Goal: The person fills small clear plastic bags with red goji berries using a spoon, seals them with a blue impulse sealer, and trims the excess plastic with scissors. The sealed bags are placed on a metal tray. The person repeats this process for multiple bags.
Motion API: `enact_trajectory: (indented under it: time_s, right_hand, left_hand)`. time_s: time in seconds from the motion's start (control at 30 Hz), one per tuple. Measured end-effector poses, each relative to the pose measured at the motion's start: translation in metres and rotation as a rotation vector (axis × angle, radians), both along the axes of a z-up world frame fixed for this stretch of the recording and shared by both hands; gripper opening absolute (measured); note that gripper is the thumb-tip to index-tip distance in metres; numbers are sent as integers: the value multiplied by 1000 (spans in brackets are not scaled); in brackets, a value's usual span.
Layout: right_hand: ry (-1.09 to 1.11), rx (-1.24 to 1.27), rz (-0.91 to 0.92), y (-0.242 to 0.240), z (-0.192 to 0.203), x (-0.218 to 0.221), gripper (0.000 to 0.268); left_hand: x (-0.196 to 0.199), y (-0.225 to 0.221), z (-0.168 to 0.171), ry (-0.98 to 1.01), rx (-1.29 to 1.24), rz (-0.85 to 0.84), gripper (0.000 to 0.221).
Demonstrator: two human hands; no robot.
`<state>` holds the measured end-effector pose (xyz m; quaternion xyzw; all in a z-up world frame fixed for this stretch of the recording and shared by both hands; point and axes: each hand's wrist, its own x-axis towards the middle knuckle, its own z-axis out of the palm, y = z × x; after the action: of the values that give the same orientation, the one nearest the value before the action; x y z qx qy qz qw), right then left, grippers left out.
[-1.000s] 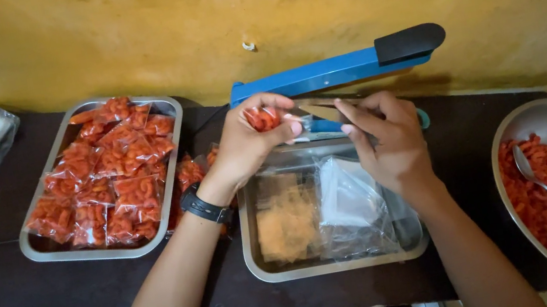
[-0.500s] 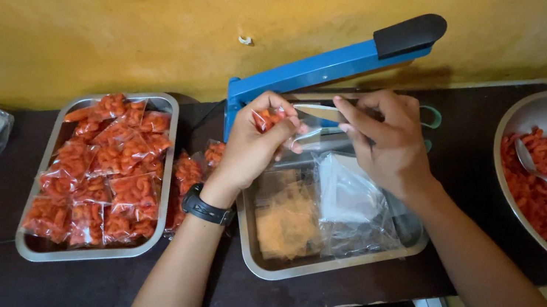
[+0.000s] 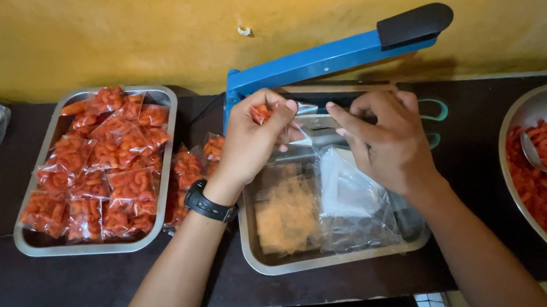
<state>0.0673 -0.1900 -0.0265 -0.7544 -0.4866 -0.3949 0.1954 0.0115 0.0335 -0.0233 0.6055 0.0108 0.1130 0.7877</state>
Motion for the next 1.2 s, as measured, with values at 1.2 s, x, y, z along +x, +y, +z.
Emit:
enact_trajectory:
  time_s: [1.2]
  right_hand:
    - [-38,-162,-33,-6,-4,-2,23]
  left_hand:
    - [-1,-17,-4,15,111,257,6]
